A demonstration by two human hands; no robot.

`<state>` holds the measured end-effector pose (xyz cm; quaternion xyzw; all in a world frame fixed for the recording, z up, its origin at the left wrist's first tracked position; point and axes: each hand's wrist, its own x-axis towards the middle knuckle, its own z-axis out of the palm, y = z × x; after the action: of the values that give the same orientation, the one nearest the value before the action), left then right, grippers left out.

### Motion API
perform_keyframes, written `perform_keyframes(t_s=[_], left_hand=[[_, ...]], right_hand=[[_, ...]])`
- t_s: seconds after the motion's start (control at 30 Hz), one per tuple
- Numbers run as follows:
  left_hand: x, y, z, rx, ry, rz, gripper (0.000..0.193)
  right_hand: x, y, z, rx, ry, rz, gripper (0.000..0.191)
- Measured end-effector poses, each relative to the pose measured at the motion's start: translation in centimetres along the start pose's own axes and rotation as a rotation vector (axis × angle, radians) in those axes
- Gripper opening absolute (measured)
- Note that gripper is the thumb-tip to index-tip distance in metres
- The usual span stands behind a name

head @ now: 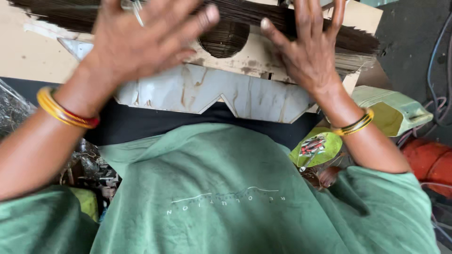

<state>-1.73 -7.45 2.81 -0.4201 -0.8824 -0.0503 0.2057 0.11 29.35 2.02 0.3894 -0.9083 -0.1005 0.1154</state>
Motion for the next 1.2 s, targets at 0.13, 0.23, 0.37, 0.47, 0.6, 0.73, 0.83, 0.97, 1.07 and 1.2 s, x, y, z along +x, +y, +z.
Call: perform_keyframes(t_s=[0.13,0.23,0.37,0.47,0.6,0.73,0.83,0.97,1.07,1.2], left_hand=[[-2.1,7.5,1.1,-0.5,-0.097,-0.1,0.072],[-3.2,9.3,2.5,-0.509,-0.192,-0.249,0.095],[-3.2,9.5,3.1,-0.503,-0.269,-0.288,0.096],[-2.8,9.3,2.8,-0.523,-0.255,-0.297,0.095],[-2.4,9.2,2.6,-0.557,-0.259,-0.317,0.09],[-2.5,9.3,2.8,-0.54,-0.276,-0.336,0.084],[-2.7,9.5,2.2,-0.461,-0.091,-0.287,0.083],[-3.4,9.9,0.9,-0.451,-0.087,-0.245,0.079],[-4.5,9.7,0.5,-0.045,0.116,-0.062,0.062],[-6.0,8.9,1.0,0.166,0.198,0.014,0.05]], right_hand=[[-1.7,-8.2,-0.9,0.444,-0.007,0.17,0.059],[-1.9,-10.8,-1.3,0.704,-0.126,0.368,0.075],[-1.0,-10.9,-1.4,0.721,-0.164,0.433,0.079],[-0.3,-10.3,-1.1,0.778,-0.224,0.477,0.08],[-0.2,-10.9,-0.9,0.702,-0.167,0.43,0.076],[-0.3,-11.5,-1.4,0.631,-0.123,0.418,0.071],[0.0,-11.7,-2.6,0.59,-0.062,0.421,0.07],[0.0,-12.2,-5.2,0.478,-0.013,0.407,0.075],[-1.0,-11.7,-6.9,0.341,-0.009,0.361,0.062],[-2.6,-10.4,-6.5,0.332,-0.091,0.343,0.032]])
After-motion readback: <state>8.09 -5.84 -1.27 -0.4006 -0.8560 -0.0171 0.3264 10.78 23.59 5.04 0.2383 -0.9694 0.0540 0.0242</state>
